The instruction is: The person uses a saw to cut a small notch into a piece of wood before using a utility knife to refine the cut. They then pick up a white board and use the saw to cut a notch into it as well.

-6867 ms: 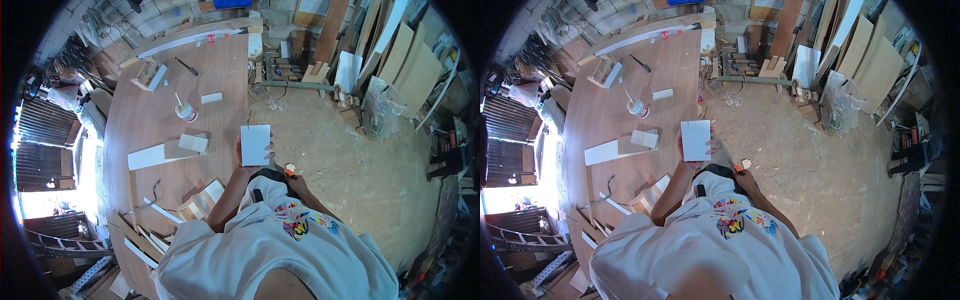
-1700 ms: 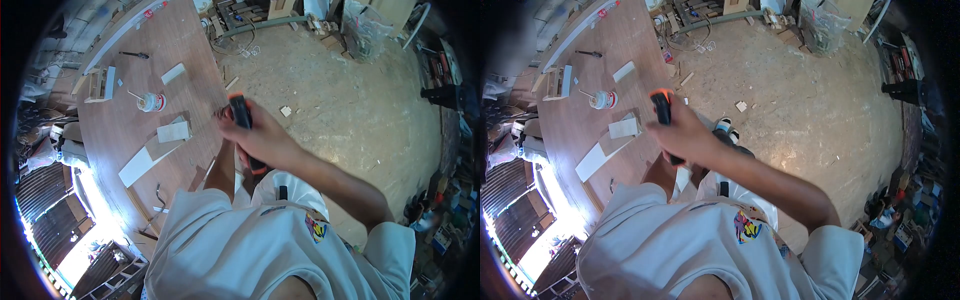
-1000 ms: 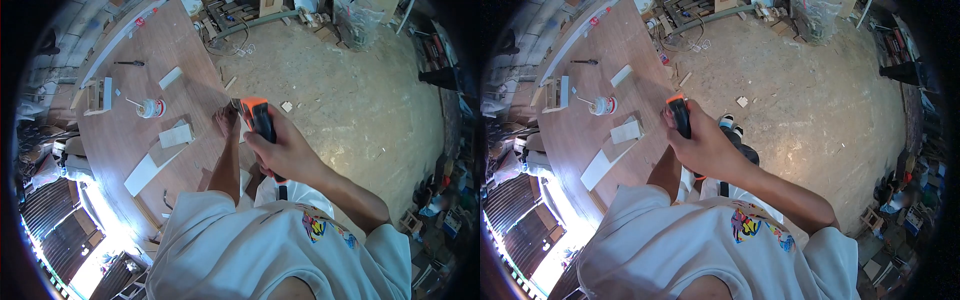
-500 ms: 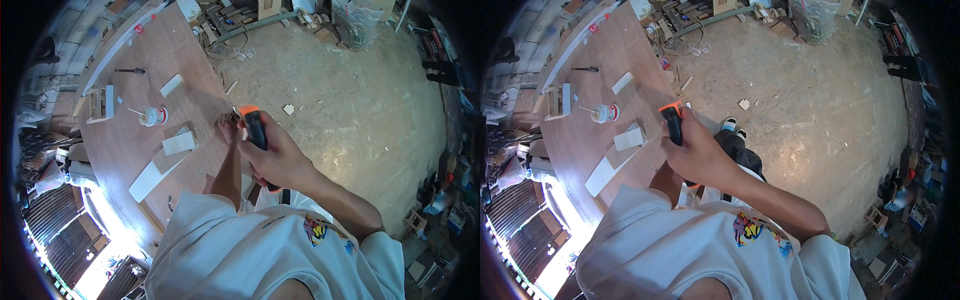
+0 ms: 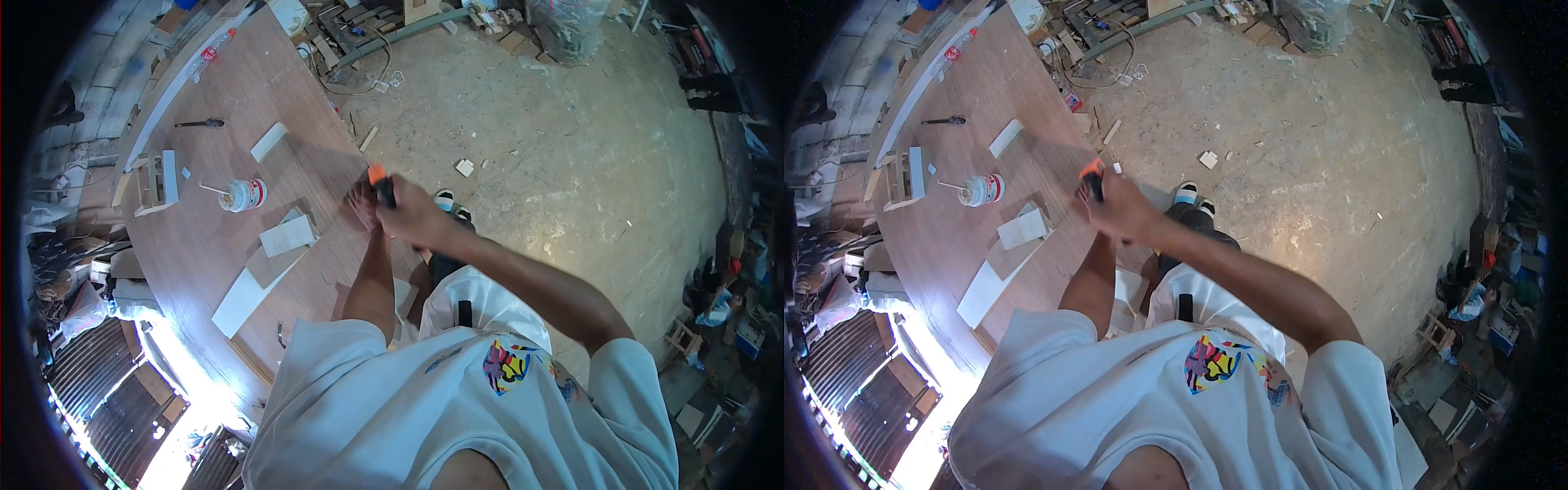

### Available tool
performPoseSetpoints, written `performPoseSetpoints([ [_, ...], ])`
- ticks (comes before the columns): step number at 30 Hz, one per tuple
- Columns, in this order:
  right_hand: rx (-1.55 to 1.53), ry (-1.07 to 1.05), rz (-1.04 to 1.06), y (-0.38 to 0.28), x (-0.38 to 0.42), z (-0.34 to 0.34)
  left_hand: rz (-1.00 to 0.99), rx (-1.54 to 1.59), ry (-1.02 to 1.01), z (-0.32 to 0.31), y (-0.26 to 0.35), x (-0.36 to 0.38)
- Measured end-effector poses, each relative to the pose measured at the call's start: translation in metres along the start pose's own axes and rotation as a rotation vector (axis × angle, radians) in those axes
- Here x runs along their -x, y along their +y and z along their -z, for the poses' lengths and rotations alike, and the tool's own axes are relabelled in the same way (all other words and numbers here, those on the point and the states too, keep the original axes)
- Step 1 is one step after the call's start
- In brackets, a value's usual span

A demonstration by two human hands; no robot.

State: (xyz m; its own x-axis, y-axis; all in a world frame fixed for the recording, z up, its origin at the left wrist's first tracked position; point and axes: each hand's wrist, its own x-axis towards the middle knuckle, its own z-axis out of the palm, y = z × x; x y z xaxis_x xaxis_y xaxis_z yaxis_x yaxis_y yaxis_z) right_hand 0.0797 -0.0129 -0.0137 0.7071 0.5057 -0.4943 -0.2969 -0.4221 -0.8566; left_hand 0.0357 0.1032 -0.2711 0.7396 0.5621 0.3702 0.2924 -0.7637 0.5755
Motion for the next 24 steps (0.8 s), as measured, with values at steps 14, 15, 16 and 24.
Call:
performPoseSetpoints([
  [14,-0.031,0.129,0.126,-0.005,0.037,-0.012,0.005,-0.033,0.042,-0.003,0.007,-0.039],
  [15,-0.087,0.096,0.068,-0.010,0.043,-0.010,0.002,-0.036,0.035,-0.004,0.006,-0.037],
  [16,-0.089,0.100,0.066,-0.002,0.040,-0.011,-0.001,-0.036,0.029,-0.005,0.006,-0.036],
  [24,-0.092,0.218,0.199,0.013,0.073,-0.025,0.000,-0.065,0.029,-0.008,0.002,-0.039],
])
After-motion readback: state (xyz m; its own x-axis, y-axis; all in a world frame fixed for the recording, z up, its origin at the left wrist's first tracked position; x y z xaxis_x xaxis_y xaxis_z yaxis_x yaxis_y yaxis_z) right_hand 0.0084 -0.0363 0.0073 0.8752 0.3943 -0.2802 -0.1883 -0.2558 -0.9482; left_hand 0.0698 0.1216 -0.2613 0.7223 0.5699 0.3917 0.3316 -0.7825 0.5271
